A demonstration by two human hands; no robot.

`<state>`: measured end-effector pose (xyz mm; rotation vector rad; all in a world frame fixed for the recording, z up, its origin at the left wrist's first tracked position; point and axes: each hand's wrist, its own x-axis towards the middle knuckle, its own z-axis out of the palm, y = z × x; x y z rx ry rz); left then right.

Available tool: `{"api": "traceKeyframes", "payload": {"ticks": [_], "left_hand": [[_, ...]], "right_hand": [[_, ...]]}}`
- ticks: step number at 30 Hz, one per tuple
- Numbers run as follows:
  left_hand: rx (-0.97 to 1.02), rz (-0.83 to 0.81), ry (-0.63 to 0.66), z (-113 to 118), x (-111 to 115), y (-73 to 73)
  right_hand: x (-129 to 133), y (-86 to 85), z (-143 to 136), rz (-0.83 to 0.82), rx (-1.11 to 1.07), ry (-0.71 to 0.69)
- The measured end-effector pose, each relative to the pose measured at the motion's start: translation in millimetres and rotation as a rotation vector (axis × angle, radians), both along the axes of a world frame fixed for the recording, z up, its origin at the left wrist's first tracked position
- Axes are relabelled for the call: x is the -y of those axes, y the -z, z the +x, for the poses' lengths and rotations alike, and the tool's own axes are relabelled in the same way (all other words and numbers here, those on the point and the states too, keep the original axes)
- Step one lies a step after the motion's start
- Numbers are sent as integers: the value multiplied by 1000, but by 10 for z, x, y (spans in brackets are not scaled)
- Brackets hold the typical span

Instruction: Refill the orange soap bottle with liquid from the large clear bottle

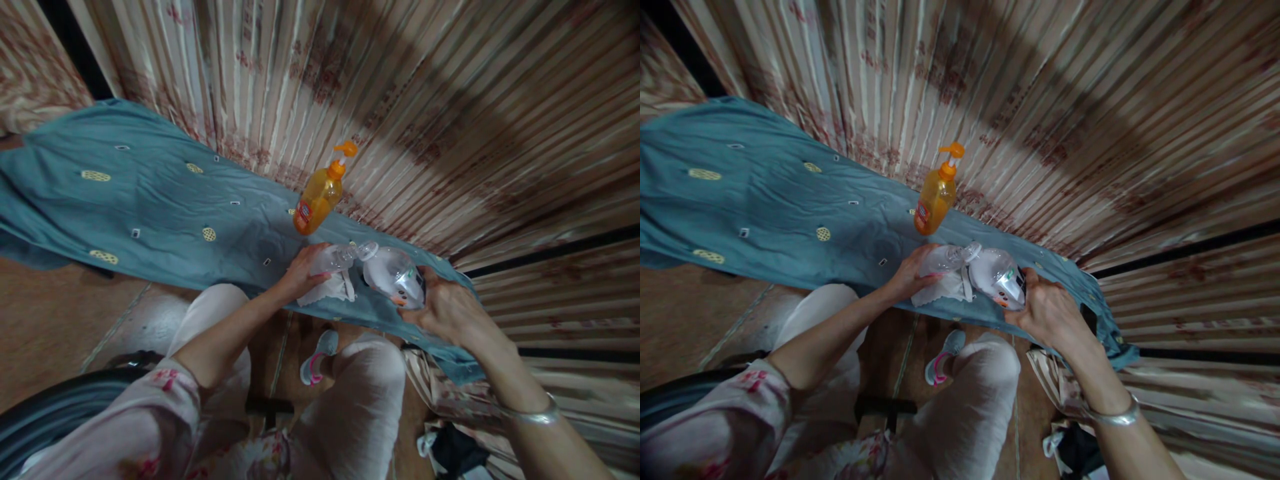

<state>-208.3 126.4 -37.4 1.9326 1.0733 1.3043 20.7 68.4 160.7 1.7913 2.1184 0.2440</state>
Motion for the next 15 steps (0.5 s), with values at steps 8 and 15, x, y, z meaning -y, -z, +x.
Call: {"api": "traceKeyframes", "payload": {"ticks": [8,15], "left_hand": [[2,-10,-3,4,-2,3],[-15,-7,-12,0,-2,9]], "right_hand": [[6,-19,-25,3,-9,-3],[8,-21,-35,-17,4,18]]}}
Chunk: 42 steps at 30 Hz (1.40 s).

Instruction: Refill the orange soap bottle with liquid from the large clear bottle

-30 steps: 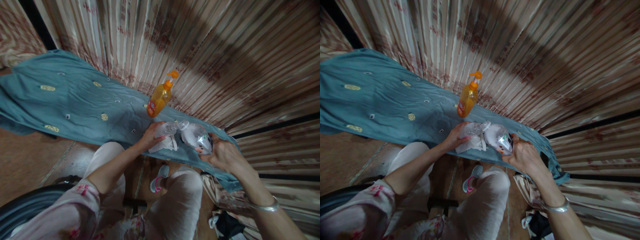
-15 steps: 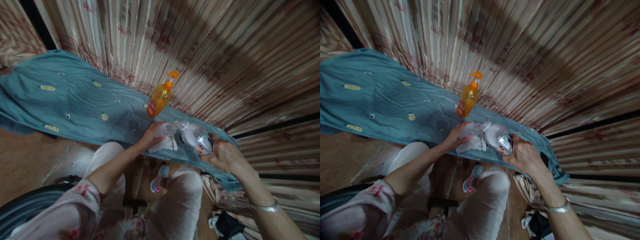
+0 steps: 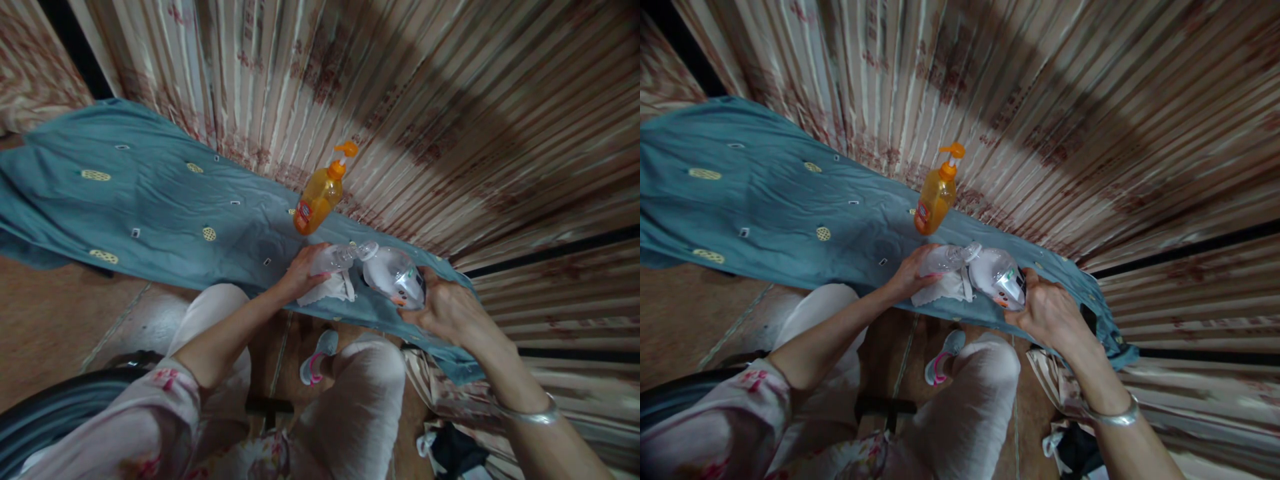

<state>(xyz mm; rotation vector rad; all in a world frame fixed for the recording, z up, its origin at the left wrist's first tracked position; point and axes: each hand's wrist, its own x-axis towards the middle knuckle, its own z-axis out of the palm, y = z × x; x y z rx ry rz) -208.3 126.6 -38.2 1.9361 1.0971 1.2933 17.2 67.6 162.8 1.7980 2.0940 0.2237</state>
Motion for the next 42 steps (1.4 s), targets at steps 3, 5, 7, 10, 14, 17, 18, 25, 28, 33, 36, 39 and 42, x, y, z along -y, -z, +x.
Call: {"api": "traceKeyframes", "payload": {"ticks": [3,5,7,10,14,17,18,25,28,33,36,39,42], "left_hand": [[15,8,14,1,-3,4],[21,5,19,0,-5,2],[22,2,24,-2,-7,-1],[17,8,19,-3,-10,1],[9,18,16,2,-15,16],[3,11,18,6,-14,17],[-1,3,13,6,-13,15],[3,16,6,0,-7,12],[5,26,-1,-1,-4,13],[30,21,13,4,-10,25],[37,23,13,7,-19,35],[40,21,19,7,-21,35],[55,23,23,6,-19,30]], "right_hand": [[-4,17,18,7,8,-8],[-8,28,31,22,14,-18],[-11,32,39,21,15,-17],[-12,26,39,1,10,-3],[-12,18,33,-2,4,0],[-12,20,32,1,3,-6],[-12,22,32,0,6,-6],[-10,27,32,18,14,-20],[-11,28,34,24,14,-24],[-13,18,18,12,8,-6],[-16,8,4,-6,21,16],[-17,5,2,-13,24,13],[-17,10,15,-6,21,-4]]}}
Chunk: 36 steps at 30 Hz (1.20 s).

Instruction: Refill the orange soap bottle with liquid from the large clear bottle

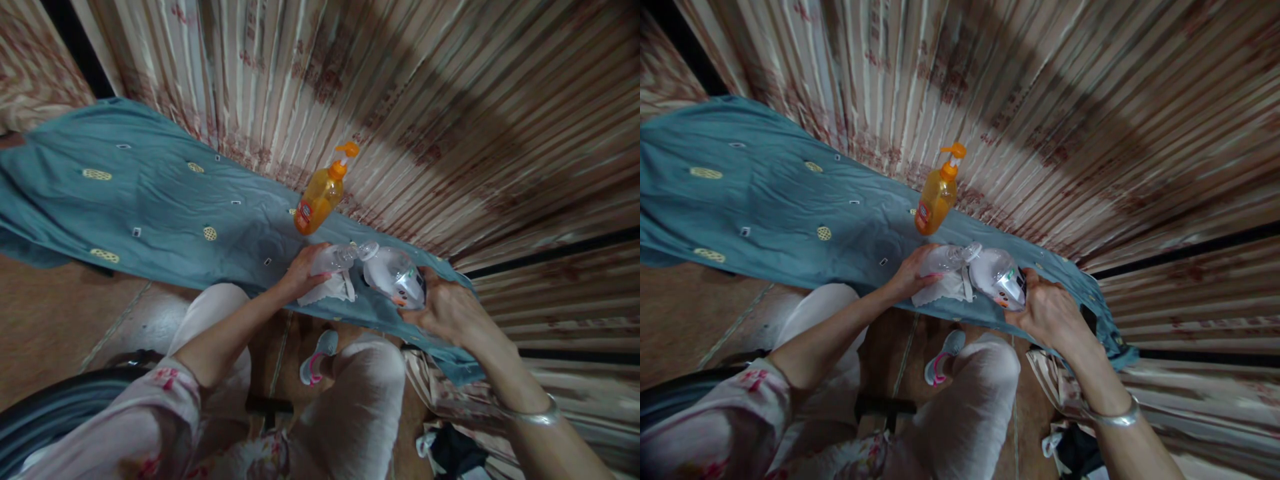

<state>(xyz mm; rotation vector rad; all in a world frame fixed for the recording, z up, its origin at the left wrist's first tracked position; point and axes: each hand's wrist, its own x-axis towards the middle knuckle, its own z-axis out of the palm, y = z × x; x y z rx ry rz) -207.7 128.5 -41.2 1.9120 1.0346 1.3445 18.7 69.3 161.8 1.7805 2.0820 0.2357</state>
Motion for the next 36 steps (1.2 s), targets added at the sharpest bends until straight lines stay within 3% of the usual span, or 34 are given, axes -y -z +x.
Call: {"api": "traceKeyframes", "payload": {"ticks": [16,30,36], "left_hand": [[-9,-20,-12,-1,13,-22],[-43,-28,-52,-24,8,-6],[-40,-24,-56,-35,12,-28]], "right_hand": [[12,1,-7,24,-39,-6],[10,403,18,84,-229,40],[29,494,-62,78,-331,96]]}}
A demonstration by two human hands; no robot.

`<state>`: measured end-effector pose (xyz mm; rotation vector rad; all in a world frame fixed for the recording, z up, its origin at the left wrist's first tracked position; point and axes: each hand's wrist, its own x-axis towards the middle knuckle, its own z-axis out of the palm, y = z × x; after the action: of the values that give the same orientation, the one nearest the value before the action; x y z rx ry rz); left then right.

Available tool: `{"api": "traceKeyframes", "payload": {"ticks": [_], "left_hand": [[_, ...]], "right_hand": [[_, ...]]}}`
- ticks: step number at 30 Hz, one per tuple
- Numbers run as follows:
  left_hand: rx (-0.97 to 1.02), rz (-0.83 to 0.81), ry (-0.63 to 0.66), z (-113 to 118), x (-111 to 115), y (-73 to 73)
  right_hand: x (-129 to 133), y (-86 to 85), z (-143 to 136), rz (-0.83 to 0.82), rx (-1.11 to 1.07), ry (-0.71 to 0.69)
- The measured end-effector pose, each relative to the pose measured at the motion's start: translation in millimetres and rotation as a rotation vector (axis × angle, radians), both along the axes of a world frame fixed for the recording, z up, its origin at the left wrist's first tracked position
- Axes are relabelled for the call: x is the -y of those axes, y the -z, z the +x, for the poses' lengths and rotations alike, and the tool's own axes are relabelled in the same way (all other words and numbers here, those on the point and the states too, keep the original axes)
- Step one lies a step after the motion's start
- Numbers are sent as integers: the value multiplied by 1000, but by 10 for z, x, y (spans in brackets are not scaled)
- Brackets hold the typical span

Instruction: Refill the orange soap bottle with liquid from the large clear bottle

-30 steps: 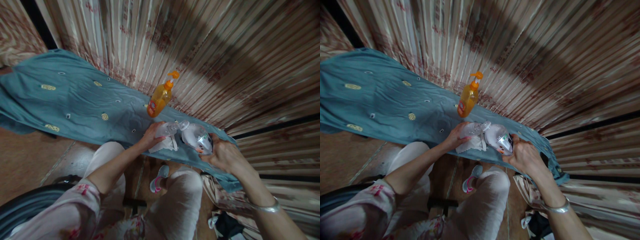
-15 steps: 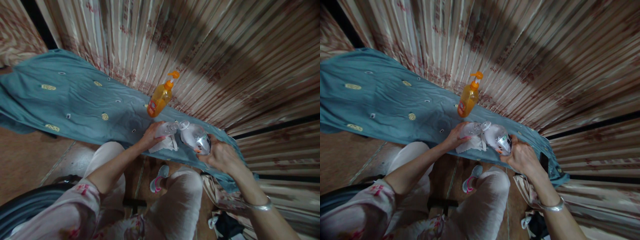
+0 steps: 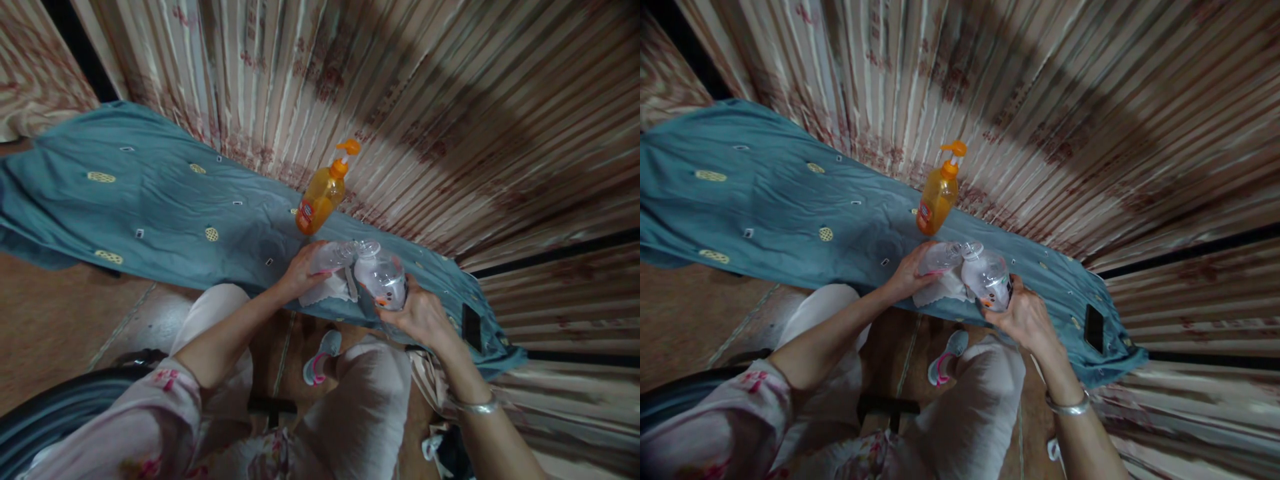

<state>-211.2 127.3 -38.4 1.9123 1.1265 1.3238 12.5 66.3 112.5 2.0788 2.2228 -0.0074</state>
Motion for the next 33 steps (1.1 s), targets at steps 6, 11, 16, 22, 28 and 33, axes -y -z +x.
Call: {"api": "traceKeyframes", "payload": {"ticks": [6,11,16,22,28,33], "left_hand": [[18,-10,-5,-5,-8,3],[28,-19,2,-13,-2,12],[23,-9,9,-33,-8,24],[-2,-39,-15,-51,-17,17],[7,-50,-16,-53,-14,0],[50,-63,-21,-50,-8,-44]], "right_hand": [[0,95,-30,-2,-92,34],[13,210,-37,6,-133,52],[39,243,-113,-16,-185,91],[71,316,-150,-20,-224,105],[62,408,-79,59,-415,166],[-53,464,-54,176,-614,216]]}}
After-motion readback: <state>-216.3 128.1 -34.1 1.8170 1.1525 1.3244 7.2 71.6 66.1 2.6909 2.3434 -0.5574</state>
